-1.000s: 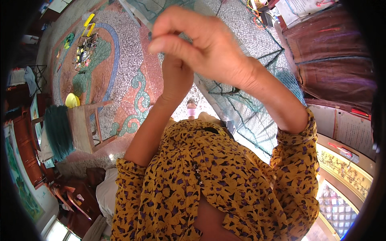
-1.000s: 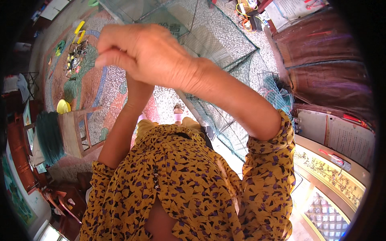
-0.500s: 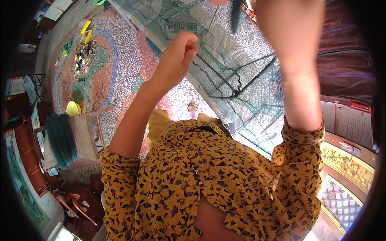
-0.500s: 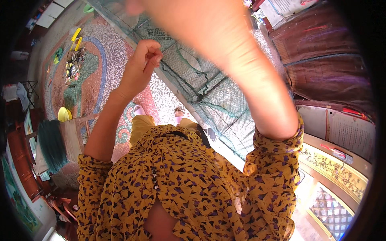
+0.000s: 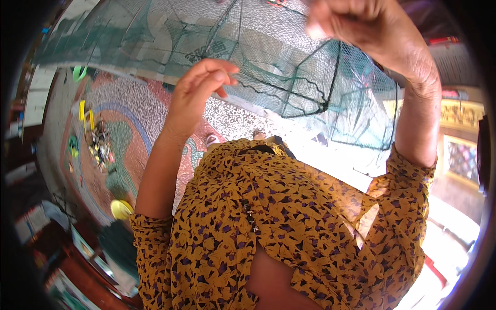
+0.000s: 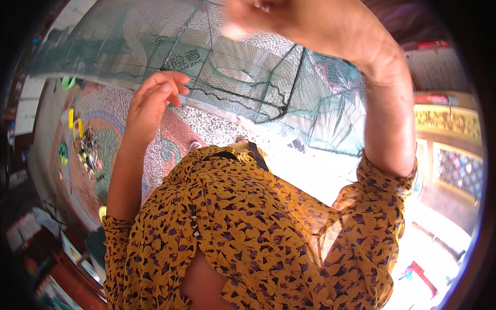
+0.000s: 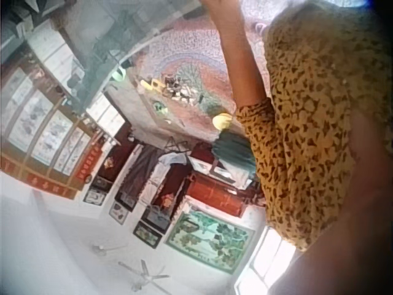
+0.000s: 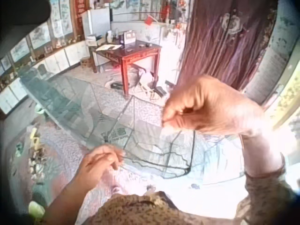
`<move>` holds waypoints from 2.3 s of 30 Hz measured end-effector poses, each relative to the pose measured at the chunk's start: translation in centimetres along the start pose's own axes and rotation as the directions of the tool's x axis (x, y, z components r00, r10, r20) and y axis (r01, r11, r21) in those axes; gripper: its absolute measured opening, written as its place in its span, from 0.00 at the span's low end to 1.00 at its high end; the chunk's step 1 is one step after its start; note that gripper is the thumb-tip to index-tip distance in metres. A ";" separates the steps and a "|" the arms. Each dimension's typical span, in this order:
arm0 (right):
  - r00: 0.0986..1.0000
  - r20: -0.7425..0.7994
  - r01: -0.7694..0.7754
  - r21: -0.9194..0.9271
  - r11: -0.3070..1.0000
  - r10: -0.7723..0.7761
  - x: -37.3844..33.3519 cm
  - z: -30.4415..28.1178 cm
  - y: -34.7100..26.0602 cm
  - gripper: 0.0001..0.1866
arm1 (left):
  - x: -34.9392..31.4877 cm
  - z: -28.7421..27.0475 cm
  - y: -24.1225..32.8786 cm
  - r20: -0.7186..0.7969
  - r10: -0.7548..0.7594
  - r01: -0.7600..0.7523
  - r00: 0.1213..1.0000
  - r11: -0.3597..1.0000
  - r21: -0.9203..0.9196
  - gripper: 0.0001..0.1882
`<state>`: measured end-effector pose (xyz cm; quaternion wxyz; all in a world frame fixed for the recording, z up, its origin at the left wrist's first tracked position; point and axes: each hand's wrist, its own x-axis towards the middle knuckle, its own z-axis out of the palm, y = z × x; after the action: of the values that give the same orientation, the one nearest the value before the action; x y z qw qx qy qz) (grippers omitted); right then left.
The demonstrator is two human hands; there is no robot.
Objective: The person is assembling or repairing a green mesh collapsible fish trap by hand, inserting metal pins into the mesh and rings to secure the structure while sitting on the floor.
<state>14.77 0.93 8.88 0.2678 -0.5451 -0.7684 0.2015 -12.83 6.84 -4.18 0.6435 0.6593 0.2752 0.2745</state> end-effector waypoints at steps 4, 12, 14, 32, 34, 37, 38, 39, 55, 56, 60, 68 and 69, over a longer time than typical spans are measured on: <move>0.823 0.208 -0.544 0.025 0.838 0.528 -4.3 -1.6 -1.0 0.14 | 1.6 -1.0 0.9 0.246 0.089 -0.083 0.965 0.996 -0.035 0.08; 0.532 -0.625 -0.222 0.548 0.806 0.571 -11.6 6.3 -4.1 0.05 | 7.0 -0.9 -0.2 0.479 0.071 -0.049 0.875 0.997 -0.058 0.08; 0.643 -0.543 -0.243 0.524 0.816 0.540 -11.6 9.3 -6.7 0.08 | 8.5 -1.0 -0.2 0.537 0.081 -0.093 0.840 0.996 -0.005 0.08; 0.244 -0.735 -0.304 0.561 0.770 0.632 -6.7 24.8 -5.8 0.06 | 8.9 1.1 1.1 0.647 -0.204 -0.008 0.734 0.951 0.309 0.08; 0.178 -0.667 -0.110 0.717 0.688 0.723 -5.6 25.1 -5.9 0.09 | 8.4 1.8 1.3 0.634 -0.218 -0.044 0.742 0.928 0.370 0.08; 0.125 -0.712 0.036 0.699 0.714 0.691 -4.0 25.5 -5.8 0.08 | 7.7 1.9 1.4 0.610 -0.196 -0.071 0.768 0.920 0.384 0.07; 0.146 -0.799 -0.129 0.569 0.812 0.583 -4.3 25.7 -5.3 0.10 | 7.6 1.8 1.2 0.614 -0.172 -0.084 0.771 0.927 0.365 0.07; 0.181 -0.844 -0.348 0.425 0.835 0.505 -4.5 24.9 -6.0 0.12 | 7.4 1.6 1.0 0.608 -0.146 -0.097 0.780 0.933 0.347 0.08; 0.500 -0.687 -0.571 0.197 0.797 0.528 -6.5 18.9 -5.2 0.07 | 5.2 5.1 -0.1 0.443 0.171 -0.041 0.880 0.957 -0.287 0.11; 0.480 -0.694 -0.582 0.205 0.787 0.536 -6.4 18.9 -5.3 0.06 | 5.3 5.3 0.1 0.432 0.076 0.068 0.899 0.949 -0.309 0.11; 0.456 -0.669 -0.490 0.363 0.793 0.587 -5.7 18.2 -4.9 0.12 | 6.1 4.8 0.7 0.383 -0.169 0.327 0.908 0.858 -0.396 0.09; 0.505 -0.853 -0.118 0.080 0.990 0.130 -4.1 15.6 -7.8 0.04 | 5.6 5.5 1.4 0.464 -0.142 0.232 0.874 0.962 -0.142 0.07; 0.486 -0.868 0.017 0.129 0.992 0.104 -4.0 15.2 -8.7 0.05 | 5.3 5.5 1.5 0.495 -0.114 0.110 0.861 0.993 0.039 0.08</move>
<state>-0.13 -5.93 1.59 0.6469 -0.5743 -0.4993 -0.0499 -5.14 6.79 -2.81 0.7045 0.6935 0.1397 0.0567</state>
